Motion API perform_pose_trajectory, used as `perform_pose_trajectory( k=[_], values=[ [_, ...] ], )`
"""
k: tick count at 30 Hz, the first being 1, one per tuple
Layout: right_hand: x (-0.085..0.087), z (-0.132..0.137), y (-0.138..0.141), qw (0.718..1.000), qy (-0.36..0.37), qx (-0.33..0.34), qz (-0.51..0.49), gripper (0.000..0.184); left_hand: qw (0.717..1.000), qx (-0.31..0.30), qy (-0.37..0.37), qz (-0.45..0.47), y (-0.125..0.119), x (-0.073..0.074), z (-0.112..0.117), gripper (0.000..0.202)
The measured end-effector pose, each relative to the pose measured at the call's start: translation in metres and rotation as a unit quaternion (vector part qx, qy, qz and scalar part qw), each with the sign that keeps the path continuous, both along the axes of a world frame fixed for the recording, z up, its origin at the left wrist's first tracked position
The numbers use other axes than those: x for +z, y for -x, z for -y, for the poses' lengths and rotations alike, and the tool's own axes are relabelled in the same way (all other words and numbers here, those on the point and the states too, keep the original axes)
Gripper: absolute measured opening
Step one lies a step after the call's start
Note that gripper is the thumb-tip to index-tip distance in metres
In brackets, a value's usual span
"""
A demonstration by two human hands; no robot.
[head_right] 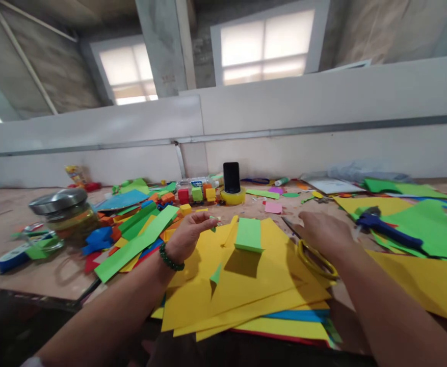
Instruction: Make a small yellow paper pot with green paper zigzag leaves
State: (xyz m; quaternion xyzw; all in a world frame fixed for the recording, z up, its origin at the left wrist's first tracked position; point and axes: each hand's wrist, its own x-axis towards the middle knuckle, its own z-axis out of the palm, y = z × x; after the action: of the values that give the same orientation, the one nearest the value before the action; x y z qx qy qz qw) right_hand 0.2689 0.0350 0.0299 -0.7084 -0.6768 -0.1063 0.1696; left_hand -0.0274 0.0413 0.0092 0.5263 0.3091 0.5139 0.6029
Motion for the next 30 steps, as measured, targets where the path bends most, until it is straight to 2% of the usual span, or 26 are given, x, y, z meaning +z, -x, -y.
perform_pose_trajectory(
  k=[2, 3, 4, 6, 7, 9, 14, 21, 24, 26, 28, 30],
  values=[
    [0.01, 0.004, 0.027, 0.997, -0.029, 0.064, -0.019, 0.033, 1.0, -0.006, 0.001, -0.006, 0.001, 0.0, -0.001, 0.032],
    [0.015, 0.007, 0.043, 0.992, -0.041, 0.113, -0.039, 0.033, 1.0, -0.015, 0.005, -0.012, 0.001, 0.0, -0.001, 0.033],
    [0.019, 0.011, 0.06, 0.968, -0.075, 0.219, -0.095, 0.033, 0.999, -0.027, 0.011, -0.021, 0.002, 0.0, -0.001, 0.033],
    [0.023, 0.018, 0.089, 0.911, -0.079, 0.379, -0.14, 0.029, 0.997, -0.053, 0.034, -0.04, 0.002, -0.001, -0.001, 0.033],
    [0.023, 0.021, 0.101, 0.888, -0.086, 0.425, -0.156, 0.028, 0.996, -0.064, 0.048, -0.045, 0.003, -0.001, -0.001, 0.033],
    [0.02, 0.025, 0.114, 0.863, -0.077, 0.464, -0.183, 0.025, 0.992, -0.092, 0.07, -0.053, 0.003, -0.002, -0.001, 0.035],
    [0.003, 0.024, 0.113, 0.842, -0.058, 0.451, -0.29, 0.016, 0.981, -0.158, 0.089, -0.068, 0.0, -0.005, 0.001, 0.043],
    [-0.007, 0.02, 0.114, 0.829, -0.008, 0.389, -0.402, 0.018, 0.982, -0.16, 0.087, -0.045, 0.0, -0.005, 0.001, 0.053],
    [-0.006, 0.016, 0.112, 0.817, -0.006, 0.346, -0.461, 0.023, 0.984, -0.165, 0.051, -0.047, 0.004, -0.003, -0.001, 0.047],
    [-0.005, 0.015, 0.11, 0.813, -0.011, 0.319, -0.487, 0.025, 0.989, -0.146, 0.012, -0.034, 0.006, -0.001, -0.002, 0.043],
    [-0.003, 0.016, 0.11, 0.808, -0.013, 0.308, -0.502, 0.026, 0.991, -0.125, -0.031, -0.018, 0.005, 0.0, -0.002, 0.05],
    [-0.002, 0.018, 0.112, 0.806, -0.006, 0.309, -0.505, 0.027, 0.991, -0.098, -0.087, -0.037, 0.003, 0.002, 0.001, 0.045]
  ],
)
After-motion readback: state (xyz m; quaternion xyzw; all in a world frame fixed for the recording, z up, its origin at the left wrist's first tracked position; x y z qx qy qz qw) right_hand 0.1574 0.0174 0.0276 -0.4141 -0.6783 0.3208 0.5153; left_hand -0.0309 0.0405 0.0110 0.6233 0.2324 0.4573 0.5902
